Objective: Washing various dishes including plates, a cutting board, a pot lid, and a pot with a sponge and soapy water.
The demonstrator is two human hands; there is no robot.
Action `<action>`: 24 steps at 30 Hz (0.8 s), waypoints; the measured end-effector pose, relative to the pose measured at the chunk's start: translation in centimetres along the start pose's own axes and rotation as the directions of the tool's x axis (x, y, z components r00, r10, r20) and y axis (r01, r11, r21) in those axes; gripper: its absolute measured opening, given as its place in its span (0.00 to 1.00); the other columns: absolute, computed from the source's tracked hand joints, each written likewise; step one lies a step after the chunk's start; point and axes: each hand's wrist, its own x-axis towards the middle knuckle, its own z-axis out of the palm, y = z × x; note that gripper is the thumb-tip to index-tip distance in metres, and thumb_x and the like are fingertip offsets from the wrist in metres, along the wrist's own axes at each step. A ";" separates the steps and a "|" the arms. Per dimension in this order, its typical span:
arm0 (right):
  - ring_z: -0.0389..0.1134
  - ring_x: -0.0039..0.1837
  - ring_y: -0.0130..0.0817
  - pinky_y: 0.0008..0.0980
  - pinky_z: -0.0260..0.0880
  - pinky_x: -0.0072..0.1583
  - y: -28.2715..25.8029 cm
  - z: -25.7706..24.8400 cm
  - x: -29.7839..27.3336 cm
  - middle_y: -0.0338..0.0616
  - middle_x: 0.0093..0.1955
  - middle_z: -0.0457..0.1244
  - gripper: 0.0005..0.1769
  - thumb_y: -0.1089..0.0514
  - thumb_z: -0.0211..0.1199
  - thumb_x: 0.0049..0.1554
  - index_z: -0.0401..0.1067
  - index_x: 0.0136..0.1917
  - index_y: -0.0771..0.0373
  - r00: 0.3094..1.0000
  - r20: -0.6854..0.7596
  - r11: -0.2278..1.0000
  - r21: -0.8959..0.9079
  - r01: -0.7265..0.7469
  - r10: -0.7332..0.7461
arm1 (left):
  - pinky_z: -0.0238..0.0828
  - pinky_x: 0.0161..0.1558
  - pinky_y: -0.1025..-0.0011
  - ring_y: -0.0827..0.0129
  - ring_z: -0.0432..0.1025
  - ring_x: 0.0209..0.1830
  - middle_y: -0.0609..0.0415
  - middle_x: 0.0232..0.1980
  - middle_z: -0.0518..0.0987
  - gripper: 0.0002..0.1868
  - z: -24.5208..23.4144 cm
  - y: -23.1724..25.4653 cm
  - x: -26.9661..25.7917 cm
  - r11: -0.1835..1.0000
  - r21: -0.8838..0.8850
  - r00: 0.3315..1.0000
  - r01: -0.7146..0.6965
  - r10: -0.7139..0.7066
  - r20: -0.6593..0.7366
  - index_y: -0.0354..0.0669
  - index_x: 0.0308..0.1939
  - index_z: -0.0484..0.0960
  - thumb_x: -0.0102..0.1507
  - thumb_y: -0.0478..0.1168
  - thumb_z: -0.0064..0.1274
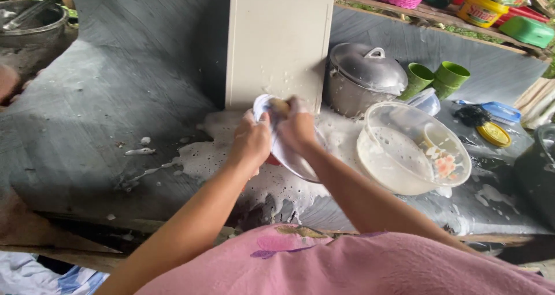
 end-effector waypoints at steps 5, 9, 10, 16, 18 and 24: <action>0.69 0.56 0.62 0.50 0.67 0.57 1.6 -0.9 1.2 0.65 0.52 0.68 0.15 0.58 0.67 0.55 0.71 0.54 0.65 0.998 -0.057 0.955 -0.296 -0.031 0.014 | 0.73 0.57 0.51 0.44 0.75 0.59 0.37 0.61 0.77 0.26 -0.6 1.2 -0.7 0.997 0.023 0.997 -0.071 0.072 -0.013 0.43 0.67 0.69 0.70 0.52 0.36; 0.71 0.56 0.58 0.46 0.71 0.57 0.4 -1.1 0.2 0.63 0.53 0.69 0.13 0.63 0.62 0.54 0.72 0.53 0.66 0.997 -0.018 0.997 -0.013 0.081 -0.081 | 0.78 0.51 0.50 0.44 0.76 0.57 0.39 0.61 0.76 0.26 -1.3 1.8 -1.2 0.999 0.033 1.000 -0.025 0.025 0.002 0.46 0.67 0.69 0.69 0.52 0.35; 0.71 0.56 0.58 0.46 0.71 0.57 1.8 -1.3 0.6 0.63 0.53 0.69 0.13 0.63 0.62 0.54 0.72 0.53 0.66 0.996 -0.017 0.996 -0.011 0.085 -0.085 | 0.78 0.51 0.50 0.44 0.76 0.57 0.39 0.61 0.76 0.26 -1.0 1.0 -0.4 0.999 0.032 1.000 -0.026 0.026 -0.001 0.46 0.67 0.69 0.69 0.52 0.35; 0.70 0.54 0.59 0.48 0.69 0.56 -1.7 -2.4 -1.0 0.63 0.51 0.68 0.13 0.58 0.67 0.54 0.73 0.51 0.66 0.999 -0.043 0.965 -0.262 -0.032 0.021 | 0.75 0.57 0.57 0.46 0.77 0.58 0.37 0.62 0.77 0.27 0.5 0.4 1.5 0.989 0.023 0.989 -0.145 0.145 -0.031 0.42 0.69 0.67 0.70 0.51 0.36; 0.75 0.52 0.51 0.44 0.73 0.55 -5.4 -2.7 -3.1 0.59 0.48 0.70 0.12 0.58 0.65 0.54 0.72 0.51 0.64 0.997 0.077 0.997 0.081 -0.018 0.011 | 0.76 0.56 0.58 0.47 0.77 0.58 0.36 0.63 0.74 0.29 0.2 1.0 1.5 0.996 -0.016 0.995 -0.088 0.088 -0.041 0.41 0.72 0.61 0.71 0.51 0.31; 0.71 0.54 0.55 0.48 0.71 0.53 4.7 -7.2 -7.5 0.54 0.55 0.69 0.12 0.64 0.59 0.55 0.70 0.53 0.64 0.971 0.044 0.956 -0.168 0.240 -0.236 | 0.67 0.62 0.53 0.39 0.70 0.62 0.30 0.63 0.74 0.28 2.3 -3.2 6.1 0.934 0.116 0.917 -0.339 0.355 -0.182 0.37 0.72 0.65 0.73 0.51 0.34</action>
